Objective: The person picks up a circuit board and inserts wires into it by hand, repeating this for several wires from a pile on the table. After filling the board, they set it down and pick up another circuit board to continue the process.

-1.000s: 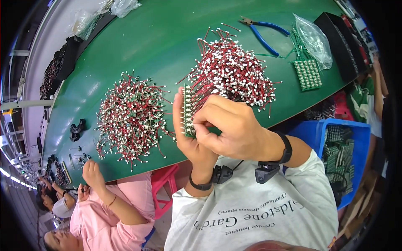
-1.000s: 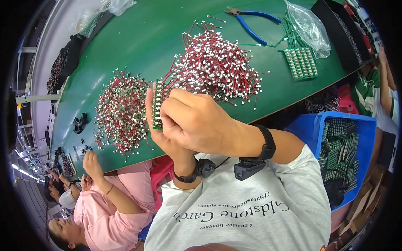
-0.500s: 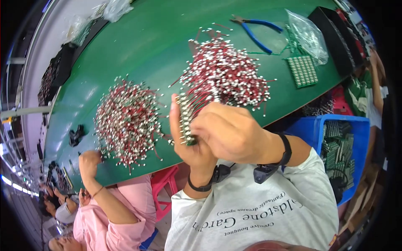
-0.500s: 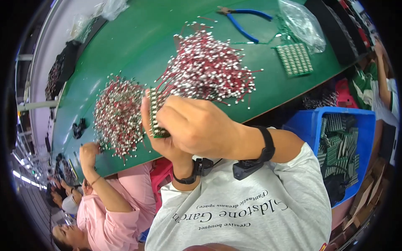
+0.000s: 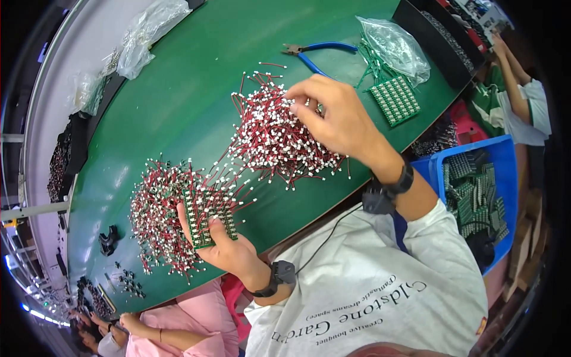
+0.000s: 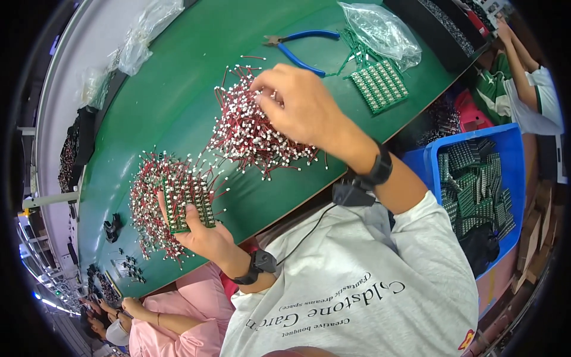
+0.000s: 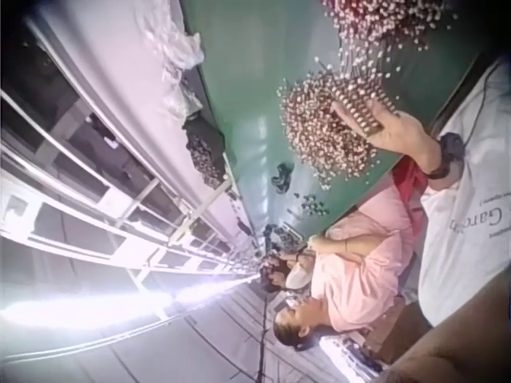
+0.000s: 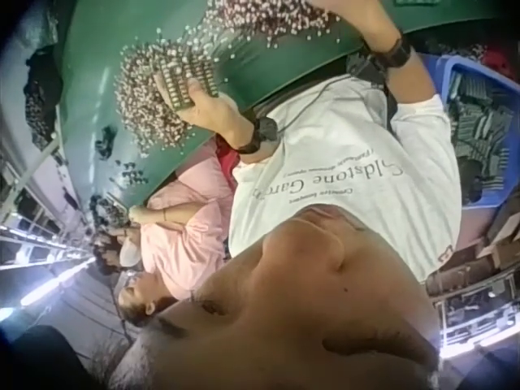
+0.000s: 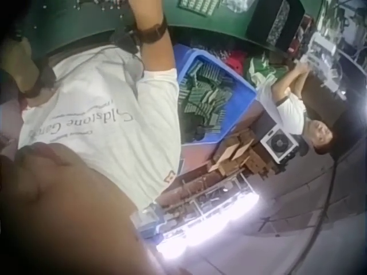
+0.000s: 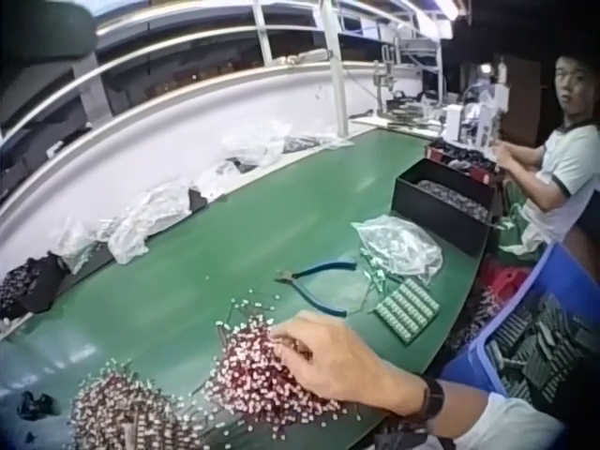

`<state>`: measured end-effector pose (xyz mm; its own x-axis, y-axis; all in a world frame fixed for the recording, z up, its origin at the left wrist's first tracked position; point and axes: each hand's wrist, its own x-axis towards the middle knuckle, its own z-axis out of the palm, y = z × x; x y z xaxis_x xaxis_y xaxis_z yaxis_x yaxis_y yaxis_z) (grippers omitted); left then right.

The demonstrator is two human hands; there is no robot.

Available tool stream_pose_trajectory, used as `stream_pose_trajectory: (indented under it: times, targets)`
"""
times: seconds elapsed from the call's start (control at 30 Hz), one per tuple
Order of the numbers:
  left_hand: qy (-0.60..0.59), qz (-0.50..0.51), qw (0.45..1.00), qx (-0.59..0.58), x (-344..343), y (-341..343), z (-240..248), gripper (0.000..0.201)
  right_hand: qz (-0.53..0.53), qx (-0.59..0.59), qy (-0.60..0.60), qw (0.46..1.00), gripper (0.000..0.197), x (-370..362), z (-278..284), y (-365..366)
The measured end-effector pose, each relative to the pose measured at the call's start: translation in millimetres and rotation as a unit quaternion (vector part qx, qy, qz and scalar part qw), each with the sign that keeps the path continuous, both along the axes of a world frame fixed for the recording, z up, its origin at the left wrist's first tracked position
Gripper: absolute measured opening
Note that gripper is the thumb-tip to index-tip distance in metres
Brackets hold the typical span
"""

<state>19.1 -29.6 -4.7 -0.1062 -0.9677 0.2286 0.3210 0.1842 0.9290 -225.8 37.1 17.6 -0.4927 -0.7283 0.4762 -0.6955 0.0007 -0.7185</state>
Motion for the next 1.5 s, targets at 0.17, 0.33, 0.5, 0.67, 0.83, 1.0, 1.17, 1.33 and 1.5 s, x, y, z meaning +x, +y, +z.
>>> stream_pose_trajectory:
  times: [0.17,0.33,0.5,0.67,0.83,1.0,1.17,1.33,1.5]
  targets:
    - [0.034,-0.034,0.999,0.009,-7,6,0,0.057,0.011,0.113,-0.081,0.99,0.024,-35,-13,-20]
    - [0.052,-0.047,0.997,0.024,-10,3,2,0.055,0.043,0.074,-0.117,0.989,0.022,-32,-17,-34]
    - [0.05,-0.039,0.998,0.013,-7,0,3,0.056,0.086,0.009,-0.124,0.989,0.012,-33,10,-38]
    - [0.069,-0.049,0.996,0.01,-14,0,11,0.057,0.232,-0.079,-0.27,0.931,0.008,-31,31,-59]
    - [0.071,-0.046,0.996,-0.001,-17,-5,19,0.056,0.389,-0.152,-0.34,0.843,0.013,-21,60,-82]
    - [0.023,-0.016,1.0,0.005,-27,-16,19,0.051,0.433,-0.06,-0.344,0.831,0.006,19,84,-73]
    - [0.02,-0.008,0.999,-0.028,-36,-16,20,0.051,0.417,-0.088,-0.039,0.904,0.011,57,81,-54]
    - [0.003,0.028,0.999,-0.027,-50,-9,29,0.057,0.321,-0.102,0.076,0.938,0.012,80,51,-54]
    - [-0.082,0.054,0.993,-0.07,-52,-6,27,0.059,0.289,-0.111,0.107,0.945,0.012,83,51,-56]
